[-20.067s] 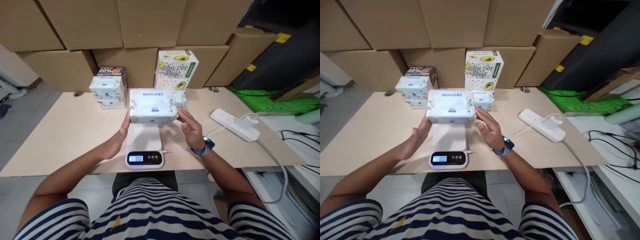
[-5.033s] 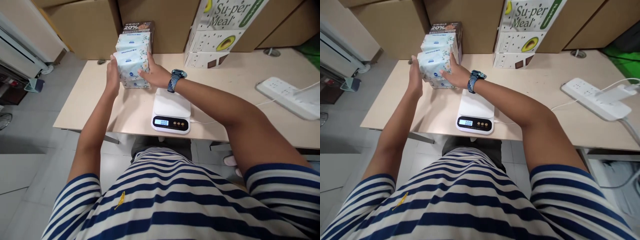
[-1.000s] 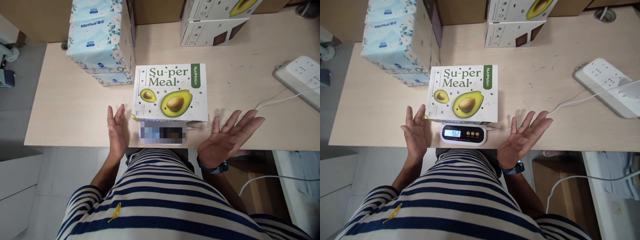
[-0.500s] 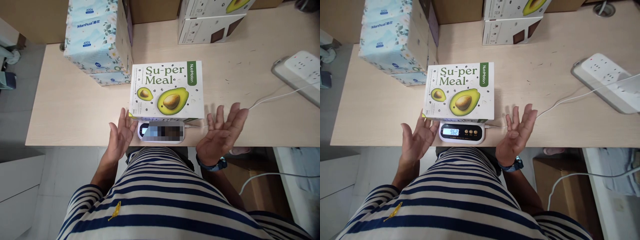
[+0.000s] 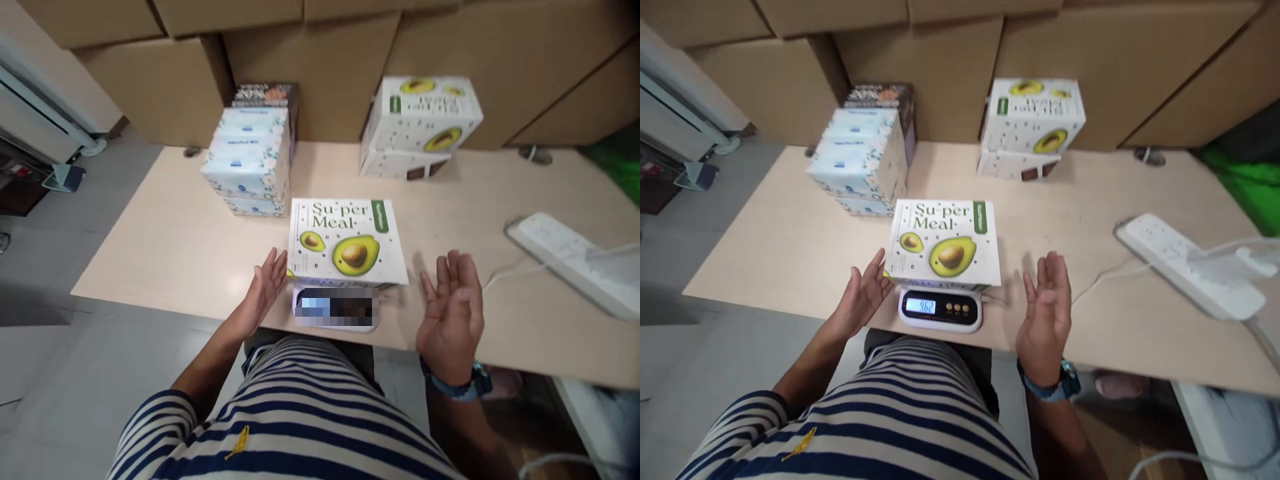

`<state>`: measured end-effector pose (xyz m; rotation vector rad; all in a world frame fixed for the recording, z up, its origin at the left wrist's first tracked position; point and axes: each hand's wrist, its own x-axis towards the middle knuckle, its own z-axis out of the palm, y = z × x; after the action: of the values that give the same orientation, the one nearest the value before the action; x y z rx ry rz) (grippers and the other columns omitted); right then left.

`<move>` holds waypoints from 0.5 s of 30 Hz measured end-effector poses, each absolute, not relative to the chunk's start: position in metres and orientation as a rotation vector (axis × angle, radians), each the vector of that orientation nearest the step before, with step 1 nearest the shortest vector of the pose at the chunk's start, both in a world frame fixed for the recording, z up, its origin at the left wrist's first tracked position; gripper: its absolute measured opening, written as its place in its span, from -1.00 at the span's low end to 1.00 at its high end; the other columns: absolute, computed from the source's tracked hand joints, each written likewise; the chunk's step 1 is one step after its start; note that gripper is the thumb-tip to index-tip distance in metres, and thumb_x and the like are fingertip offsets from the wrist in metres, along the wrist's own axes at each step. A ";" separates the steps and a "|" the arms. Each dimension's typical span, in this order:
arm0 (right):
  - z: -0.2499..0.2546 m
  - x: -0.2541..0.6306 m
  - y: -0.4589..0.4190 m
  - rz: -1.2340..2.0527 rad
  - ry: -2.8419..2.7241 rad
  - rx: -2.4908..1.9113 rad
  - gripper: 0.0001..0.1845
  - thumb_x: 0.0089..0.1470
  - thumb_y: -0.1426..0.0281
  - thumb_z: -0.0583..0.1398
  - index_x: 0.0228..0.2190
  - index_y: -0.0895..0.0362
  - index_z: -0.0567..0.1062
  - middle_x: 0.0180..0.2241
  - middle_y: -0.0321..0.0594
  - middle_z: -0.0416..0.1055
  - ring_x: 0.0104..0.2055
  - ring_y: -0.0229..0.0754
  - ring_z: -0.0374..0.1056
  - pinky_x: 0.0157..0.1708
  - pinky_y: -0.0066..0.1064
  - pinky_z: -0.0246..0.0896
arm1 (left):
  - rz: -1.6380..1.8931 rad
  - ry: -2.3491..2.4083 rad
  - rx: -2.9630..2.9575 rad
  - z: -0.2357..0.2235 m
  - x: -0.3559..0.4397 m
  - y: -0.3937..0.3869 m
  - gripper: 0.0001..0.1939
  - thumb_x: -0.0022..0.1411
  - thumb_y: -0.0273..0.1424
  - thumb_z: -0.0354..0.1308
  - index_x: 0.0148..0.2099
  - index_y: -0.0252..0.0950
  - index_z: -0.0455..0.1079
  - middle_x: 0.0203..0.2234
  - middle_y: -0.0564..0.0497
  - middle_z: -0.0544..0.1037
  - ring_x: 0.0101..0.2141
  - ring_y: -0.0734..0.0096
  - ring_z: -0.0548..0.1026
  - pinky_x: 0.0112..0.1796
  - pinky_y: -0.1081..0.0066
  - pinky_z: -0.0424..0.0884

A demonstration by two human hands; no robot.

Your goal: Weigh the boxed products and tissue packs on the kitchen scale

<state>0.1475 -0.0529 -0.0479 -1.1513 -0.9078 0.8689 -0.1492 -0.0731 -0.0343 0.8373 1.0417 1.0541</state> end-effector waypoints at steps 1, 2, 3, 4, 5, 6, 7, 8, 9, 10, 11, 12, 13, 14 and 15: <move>-0.046 0.147 -0.051 0.886 -0.898 -1.144 -0.23 0.34 -0.11 0.23 0.44 -0.09 0.36 0.59 -0.10 0.12 0.65 0.11 0.05 0.60 0.34 -0.09 | 1.076 1.072 0.873 -0.034 -0.154 -0.067 0.24 0.31 0.51 -0.18 0.70 -0.11 -0.47 0.68 -0.01 -0.23 0.66 0.08 -0.20 0.63 0.08 -0.16; -0.045 0.146 -0.049 0.903 -0.891 -1.140 -0.21 0.34 -0.11 0.24 0.44 -0.08 0.35 0.59 -0.09 0.12 0.65 0.11 0.05 0.60 0.35 -0.10 | 1.102 1.106 0.907 -0.032 -0.160 -0.062 0.29 0.27 0.53 -0.16 0.70 -0.12 -0.46 0.68 -0.04 -0.26 0.66 0.05 -0.22 0.62 0.06 -0.18; -0.045 0.145 -0.046 0.919 -0.889 -1.137 -0.20 0.33 -0.10 0.25 0.44 -0.07 0.34 0.59 -0.08 0.11 0.65 0.11 0.04 0.60 0.36 -0.11 | 1.133 1.140 0.939 -0.029 -0.167 -0.057 0.31 0.24 0.55 -0.16 0.70 -0.12 -0.43 0.68 -0.05 -0.27 0.66 0.03 -0.23 0.62 0.03 -0.19; -0.046 0.144 -0.044 0.938 -0.894 -1.134 -0.19 0.33 -0.10 0.26 0.45 -0.06 0.33 0.59 -0.06 0.10 0.65 0.13 0.04 0.60 0.37 -0.11 | 1.170 1.171 0.972 -0.024 -0.174 -0.053 0.29 0.24 0.55 -0.17 0.71 -0.11 -0.38 0.68 -0.06 -0.25 0.66 0.01 -0.22 0.62 0.01 -0.20; -0.048 0.143 -0.042 0.955 -0.909 -1.129 -0.17 0.33 -0.10 0.26 0.46 -0.04 0.32 0.60 -0.05 0.09 0.65 0.14 0.04 0.60 0.38 -0.12 | 1.202 1.194 1.010 -0.019 -0.180 -0.051 0.24 0.26 0.53 -0.20 0.70 -0.09 -0.31 0.68 -0.05 -0.21 0.66 0.00 -0.21 0.62 0.00 -0.20; -0.049 0.143 -0.040 0.966 -0.935 -1.127 -0.15 0.33 -0.10 0.26 0.47 -0.03 0.29 0.61 -0.03 0.07 0.65 0.14 0.03 0.60 0.38 -0.12 | 1.221 1.210 1.052 -0.015 -0.183 -0.051 0.17 0.31 0.50 -0.24 0.70 -0.06 -0.23 0.68 -0.03 -0.17 0.66 0.00 -0.19 0.62 -0.01 -0.20; -0.050 0.142 -0.038 0.968 -0.974 -1.131 -0.13 0.33 -0.10 0.25 0.49 -0.03 0.26 0.61 -0.03 0.04 0.66 0.14 0.01 0.60 0.38 -0.13 | 1.221 1.221 1.094 -0.011 -0.185 -0.052 0.10 0.36 0.46 -0.27 0.69 -0.03 -0.16 0.68 0.00 -0.14 0.65 0.00 -0.17 0.62 -0.02 -0.18; -0.050 0.141 -0.037 0.962 -1.021 -1.135 -0.10 0.34 -0.10 0.25 0.52 -0.02 0.21 0.62 -0.02 0.02 0.66 0.14 -0.01 0.60 0.38 -0.13 | 1.203 1.230 1.131 -0.009 -0.182 -0.055 0.03 0.40 0.42 -0.29 0.69 0.00 -0.12 0.67 0.03 -0.11 0.65 -0.01 -0.15 0.62 -0.04 -0.16; -0.049 0.139 -0.036 0.954 -1.079 -1.139 -0.06 0.34 -0.10 0.25 0.54 -0.02 0.16 0.62 -0.01 0.02 0.67 0.15 -0.02 0.61 0.38 -0.14 | 1.174 1.237 1.161 -0.009 -0.176 -0.059 -0.01 0.43 0.39 -0.29 0.68 0.01 -0.11 0.67 0.06 -0.12 0.65 -0.03 -0.14 0.61 -0.06 -0.14; -0.048 0.137 -0.037 0.950 -1.151 -1.142 -0.03 0.34 -0.12 0.24 0.55 -0.01 0.13 0.62 0.00 0.03 0.67 0.17 -0.03 0.61 0.40 -0.16 | 1.143 1.237 1.186 -0.011 -0.167 -0.064 -0.02 0.44 0.38 -0.29 0.69 0.02 -0.14 0.67 0.09 -0.15 0.65 -0.06 -0.15 0.61 -0.09 -0.13; -0.045 0.135 -0.038 0.943 -1.232 -1.147 -0.03 0.33 -0.14 0.23 0.55 0.00 0.15 0.61 0.01 0.05 0.67 0.20 -0.03 0.60 0.43 -0.17 | 1.121 1.220 1.210 -0.014 -0.155 -0.069 -0.02 0.44 0.37 -0.27 0.69 0.02 -0.20 0.68 0.11 -0.20 0.65 -0.08 -0.18 0.61 -0.11 -0.14; -0.042 0.132 -0.039 0.926 -1.314 -1.153 -0.07 0.33 -0.15 0.22 0.52 0.01 0.23 0.60 0.01 0.07 0.66 0.24 -0.02 0.58 0.46 -0.12 | 1.122 1.181 1.234 -0.018 -0.143 -0.073 0.00 0.44 0.37 -0.25 0.70 0.02 -0.30 0.68 0.12 -0.25 0.66 -0.08 -0.22 0.62 -0.13 -0.16; -0.037 0.128 -0.040 0.894 -1.388 -1.155 -0.13 0.34 -0.16 0.20 0.47 0.02 0.34 0.60 0.00 0.09 0.65 0.29 0.00 0.55 0.47 -0.03 | 1.153 1.125 1.251 -0.024 -0.132 -0.078 0.01 0.45 0.35 -0.22 0.69 0.01 -0.39 0.68 0.12 -0.28 0.66 -0.07 -0.25 0.62 -0.14 -0.18; -0.032 0.123 -0.042 0.849 -1.454 -1.147 -0.21 0.36 -0.14 0.18 0.41 0.02 0.44 0.59 -0.02 0.11 0.65 0.32 0.01 0.52 0.47 0.07 | 1.211 1.064 1.260 -0.029 -0.123 -0.083 0.01 0.47 0.33 -0.19 0.69 0.01 -0.44 0.68 0.12 -0.28 0.66 -0.06 -0.25 0.62 -0.14 -0.18; -0.027 0.117 -0.044 0.793 -1.520 -1.125 -0.30 0.39 -0.11 0.16 0.34 0.00 0.52 0.59 -0.07 0.12 0.64 0.32 0.03 0.48 0.45 0.18 | 1.287 1.011 1.258 -0.034 -0.119 -0.087 -0.01 0.48 0.30 -0.17 0.69 0.03 -0.44 0.68 0.12 -0.25 0.66 -0.05 -0.23 0.62 -0.13 -0.16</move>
<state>0.1170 -0.0443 -0.0267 -1.1253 -1.5195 0.7930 -0.1188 -0.0872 -0.0344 1.2578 1.0106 1.2871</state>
